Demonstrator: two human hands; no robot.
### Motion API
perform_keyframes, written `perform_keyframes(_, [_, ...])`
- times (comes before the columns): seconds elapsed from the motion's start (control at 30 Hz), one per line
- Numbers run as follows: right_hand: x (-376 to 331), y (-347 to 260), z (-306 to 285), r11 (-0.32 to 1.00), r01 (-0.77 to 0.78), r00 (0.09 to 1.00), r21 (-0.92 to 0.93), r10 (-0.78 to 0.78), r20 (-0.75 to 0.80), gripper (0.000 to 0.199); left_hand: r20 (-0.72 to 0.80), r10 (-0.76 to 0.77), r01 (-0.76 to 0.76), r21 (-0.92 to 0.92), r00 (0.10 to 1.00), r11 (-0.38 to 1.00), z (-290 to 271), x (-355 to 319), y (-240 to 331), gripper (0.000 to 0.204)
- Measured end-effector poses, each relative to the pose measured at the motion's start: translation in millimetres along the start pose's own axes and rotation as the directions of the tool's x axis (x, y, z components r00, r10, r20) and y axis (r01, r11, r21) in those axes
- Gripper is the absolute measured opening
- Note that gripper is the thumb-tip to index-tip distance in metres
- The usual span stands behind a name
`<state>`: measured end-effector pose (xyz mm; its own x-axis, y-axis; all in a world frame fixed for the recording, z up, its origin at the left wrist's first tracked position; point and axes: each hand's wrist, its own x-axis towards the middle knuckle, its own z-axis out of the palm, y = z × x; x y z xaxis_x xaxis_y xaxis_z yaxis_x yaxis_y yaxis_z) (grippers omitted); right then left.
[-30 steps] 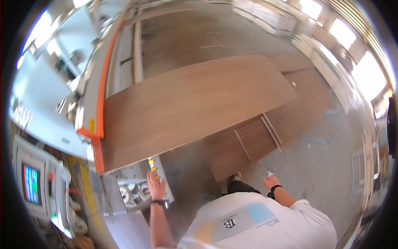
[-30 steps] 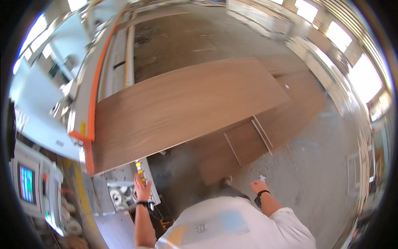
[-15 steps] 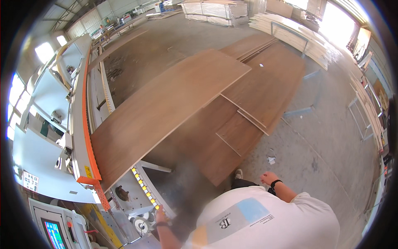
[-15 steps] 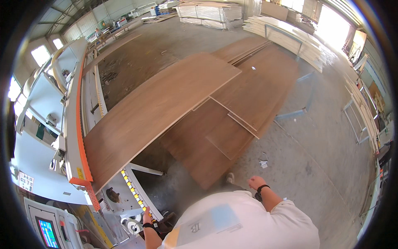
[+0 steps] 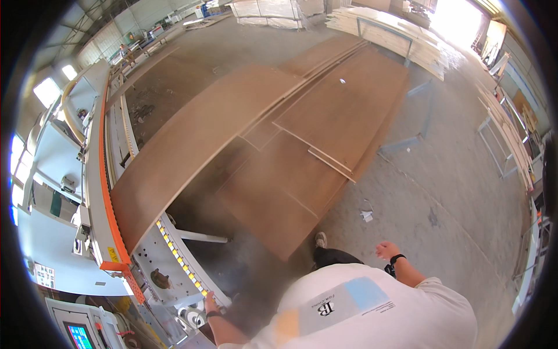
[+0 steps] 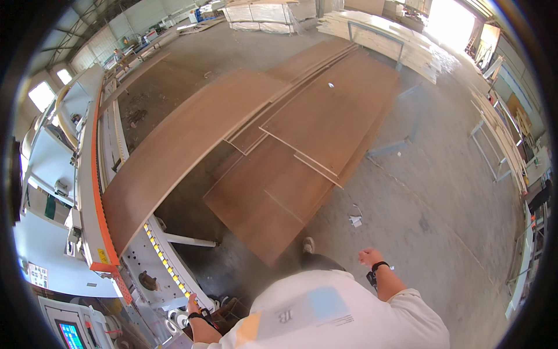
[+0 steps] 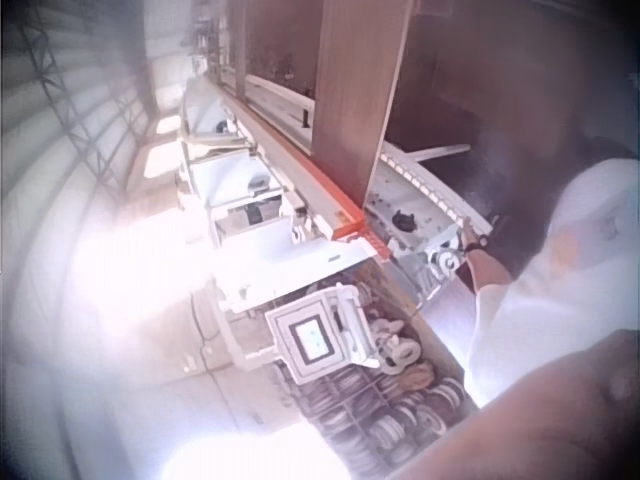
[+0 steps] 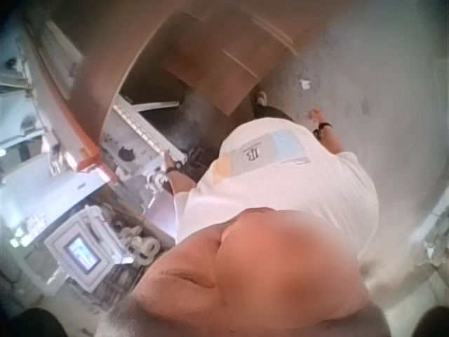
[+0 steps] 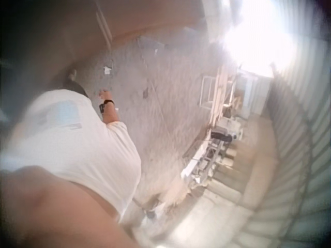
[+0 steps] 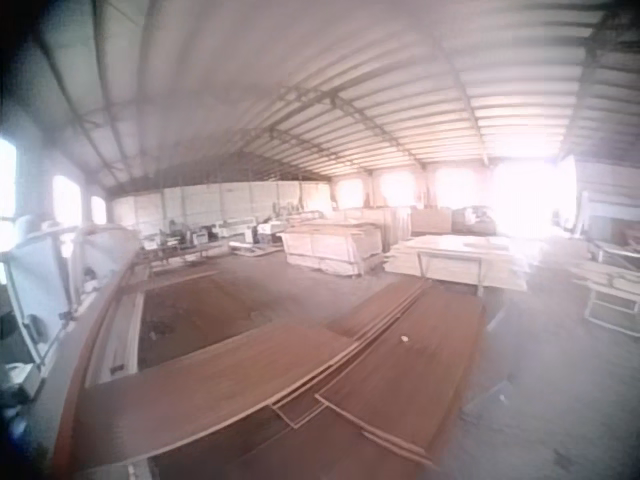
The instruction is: The person picks up a wooden panel from a stack, places it onto the edge banding machine, and guides it through. After the panel passes through, the person retrieves it and places it onto another stack, repeating the process with several more panels.
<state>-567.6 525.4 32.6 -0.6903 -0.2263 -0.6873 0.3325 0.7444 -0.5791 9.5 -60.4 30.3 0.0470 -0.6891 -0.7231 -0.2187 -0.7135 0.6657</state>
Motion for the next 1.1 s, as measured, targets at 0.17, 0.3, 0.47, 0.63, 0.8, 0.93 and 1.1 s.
perform_keyframes(0.17, [-34.7, 69.8, -21.2, 0.929, -0.227, 0.962, 0.292, 0.261, -0.083, 0.026, 0.03, 0.016, -0.016, 0.01, 0.999, 1.0, 35.7, 10.1, -3.8, 0.044])
perform_keyframes(0.3, [-57.4, 79.5, -6.9, 0.931, -0.245, 0.955, 0.269, 0.28, -0.099, 0.028, 0.025, 0.028, -0.028, -0.006, 0.999, 1.0, 54.8, 20.5, -15.6, 0.044])
perform_keyframes(0.47, [-57.5, 39.2, 37.1, 0.992, -0.026, 0.999, -0.126, 0.022, -0.035, 0.031, 0.064, 0.083, -0.08, -0.05, 0.994, 0.996, 67.3, 3.9, -8.1, 0.041])
perform_keyframes(0.63, [-31.4, -24.9, 57.6, 0.89, 0.162, 0.984, -0.426, -0.175, 0.008, 0.039, -0.034, 0.129, -0.127, 0.049, 0.991, 0.991, 80.7, -20.9, 2.7, 0.055])
perform_keyframes(0.8, [32.6, -69.4, 51.5, 0.894, 0.178, 0.968, -0.411, -0.083, 0.238, 0.035, -0.221, 0.572, -0.407, 0.508, 0.79, 0.759, 80.6, -38.8, -4.6, 0.057])
perform_keyframes(0.93, [72.3, -89.2, 36.9, 0.989, 0.074, 0.97, -0.126, -0.042, 0.239, 0.031, -0.274, 0.822, -0.378, 0.785, 0.5, 0.491, 137.4, -98.8, -17.2, 0.054])
perform_keyframes(1.1, [106.4, -110.4, -6.2, 0.953, 0.188, 0.968, -0.237, -0.138, 0.211, 0.035, 0.04, 0.33, -0.333, 0.086, 0.943, 0.939, 250.0, -147.2, -25.7, 0.037])
